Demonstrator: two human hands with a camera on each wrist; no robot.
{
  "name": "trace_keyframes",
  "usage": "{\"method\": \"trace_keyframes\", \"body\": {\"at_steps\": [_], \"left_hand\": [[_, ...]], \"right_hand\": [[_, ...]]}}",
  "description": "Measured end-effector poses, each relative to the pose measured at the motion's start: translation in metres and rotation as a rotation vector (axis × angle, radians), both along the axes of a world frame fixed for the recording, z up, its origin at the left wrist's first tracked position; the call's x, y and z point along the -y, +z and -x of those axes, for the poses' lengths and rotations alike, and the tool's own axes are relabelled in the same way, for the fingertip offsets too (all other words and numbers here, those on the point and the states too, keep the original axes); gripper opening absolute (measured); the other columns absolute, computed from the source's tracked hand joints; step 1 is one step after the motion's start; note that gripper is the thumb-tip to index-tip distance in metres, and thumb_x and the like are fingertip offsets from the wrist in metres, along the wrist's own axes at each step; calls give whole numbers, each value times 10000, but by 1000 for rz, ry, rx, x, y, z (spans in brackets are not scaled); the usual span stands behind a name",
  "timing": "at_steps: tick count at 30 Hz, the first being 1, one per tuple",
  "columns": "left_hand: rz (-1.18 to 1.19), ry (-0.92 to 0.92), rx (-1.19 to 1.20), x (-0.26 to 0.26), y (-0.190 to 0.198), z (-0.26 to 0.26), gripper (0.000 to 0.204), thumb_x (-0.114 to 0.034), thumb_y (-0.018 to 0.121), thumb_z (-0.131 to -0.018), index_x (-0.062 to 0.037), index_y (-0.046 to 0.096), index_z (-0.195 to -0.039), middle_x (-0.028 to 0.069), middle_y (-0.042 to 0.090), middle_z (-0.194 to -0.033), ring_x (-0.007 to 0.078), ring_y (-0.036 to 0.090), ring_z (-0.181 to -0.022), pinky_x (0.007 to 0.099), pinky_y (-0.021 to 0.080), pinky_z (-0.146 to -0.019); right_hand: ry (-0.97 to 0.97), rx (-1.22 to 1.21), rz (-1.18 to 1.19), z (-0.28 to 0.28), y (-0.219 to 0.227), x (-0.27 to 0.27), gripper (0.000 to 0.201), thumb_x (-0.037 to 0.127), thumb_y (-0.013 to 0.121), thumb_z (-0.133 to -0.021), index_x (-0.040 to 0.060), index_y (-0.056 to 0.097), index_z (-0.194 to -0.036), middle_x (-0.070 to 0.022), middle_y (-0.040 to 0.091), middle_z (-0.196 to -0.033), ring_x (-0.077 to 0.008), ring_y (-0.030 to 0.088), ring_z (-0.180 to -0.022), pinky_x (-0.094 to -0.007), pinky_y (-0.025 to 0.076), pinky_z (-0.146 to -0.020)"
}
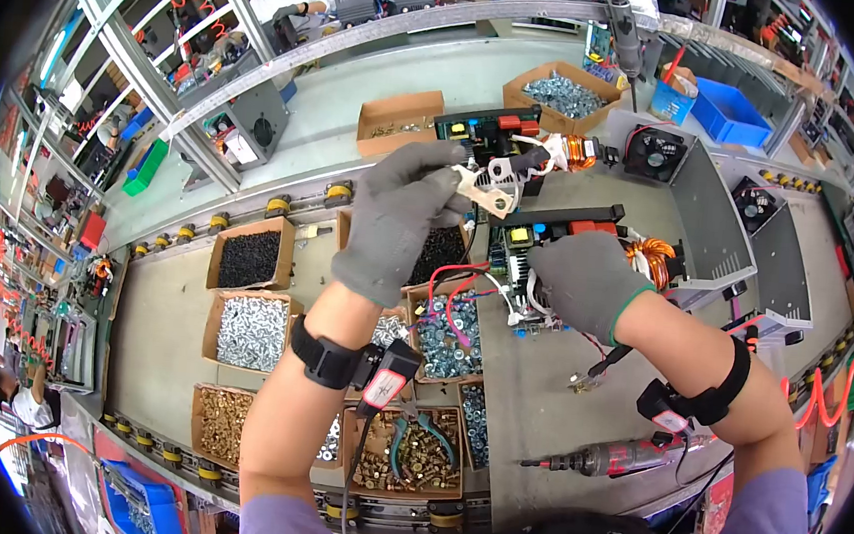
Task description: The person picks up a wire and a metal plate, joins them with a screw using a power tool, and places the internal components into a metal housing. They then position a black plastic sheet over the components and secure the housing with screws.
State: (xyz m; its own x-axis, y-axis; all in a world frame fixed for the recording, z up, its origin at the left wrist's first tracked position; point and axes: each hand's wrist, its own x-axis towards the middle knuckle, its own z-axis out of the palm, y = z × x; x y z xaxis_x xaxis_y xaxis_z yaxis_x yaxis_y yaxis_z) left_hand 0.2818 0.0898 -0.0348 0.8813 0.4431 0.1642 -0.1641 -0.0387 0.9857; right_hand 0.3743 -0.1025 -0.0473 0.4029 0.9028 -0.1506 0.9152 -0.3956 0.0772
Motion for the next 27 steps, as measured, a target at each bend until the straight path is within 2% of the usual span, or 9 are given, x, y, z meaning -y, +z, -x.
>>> {"method": "trace_keyframes", "body": {"at_steps": [2,4,9,16,19,21,24,25,27], "left_hand": [[-36,-24,-36,2,5,-9,284,-112,555,-926,-8,613,-1184,61,662,-945,97,637,-781,212,529,-674],[-88,-29,-59,1,8,-17,271,-111,554,-926,-11,624,-1167,57,664,-922,95,635,-768,211,528,-667],[-150,-60,-165,6,17,-25,237,-98,538,-924,-26,651,-1120,40,667,-847,90,629,-719,205,517,-645],[-123,-79,-177,7,14,-24,291,-64,506,-870,2,646,-1116,65,674,-883,110,645,-776,214,532,-659],[-95,-104,-194,2,10,-24,315,-42,482,-850,14,647,-1112,72,669,-887,112,641,-784,222,535,-681],[-76,-149,-183,-5,7,-27,292,-63,520,-858,28,647,-1105,66,670,-886,112,632,-790,228,531,-706],[-92,-146,-158,-3,8,-30,354,-288,548,-938,14,655,-1089,49,663,-862,113,618,-782,242,506,-702],[-93,-155,-157,-2,7,-31,354,-288,548,-938,14,655,-1089,49,663,-862,113,618,-782,242,506,-702],[-108,-55,-247,1,5,-32,466,-418,482,-973,-2,664,-1078,54,654,-842,111,610,-759,258,496,-692]], "right_hand": [[-12,-3,73,-1,5,-3,116,130,586,-788,69,651,-861,-126,670,-815,-317,667,-796,-436,496,-682],[55,36,135,-4,11,-7,138,124,607,-800,63,708,-871,-148,705,-868,-293,700,-805,-391,536,-662],[-1,-8,87,-9,15,-15,166,136,603,-803,39,712,-882,-158,706,-855,-319,698,-801,-412,542,-690],[32,-12,151,-17,19,-17,174,142,586,-821,39,710,-888,-164,698,-872,-329,688,-824,-432,535,-712],[154,-108,-482,-41,21,9,143,159,572,-847,89,678,-913,-147,655,-779,-357,646,-762,-467,503,-701],[101,-133,-443,-45,35,26,133,188,596,-843,110,668,-924,-130,648,-834,-340,635,-825,-449,501,-733],[97,-71,-394,-42,37,39,126,187,647,-828,124,657,-937,-90,609,-904,-294,620,-875,-409,484,-783],[89,-67,-394,-43,34,40,126,187,647,-828,124,657,-937,-90,609,-904,-294,620,-875,-409,484,-783],[181,10,-436,-46,29,41,130,202,654,-828,133,657,-938,-81,599,-934,-283,621,-885,-406,485,-769]]}}
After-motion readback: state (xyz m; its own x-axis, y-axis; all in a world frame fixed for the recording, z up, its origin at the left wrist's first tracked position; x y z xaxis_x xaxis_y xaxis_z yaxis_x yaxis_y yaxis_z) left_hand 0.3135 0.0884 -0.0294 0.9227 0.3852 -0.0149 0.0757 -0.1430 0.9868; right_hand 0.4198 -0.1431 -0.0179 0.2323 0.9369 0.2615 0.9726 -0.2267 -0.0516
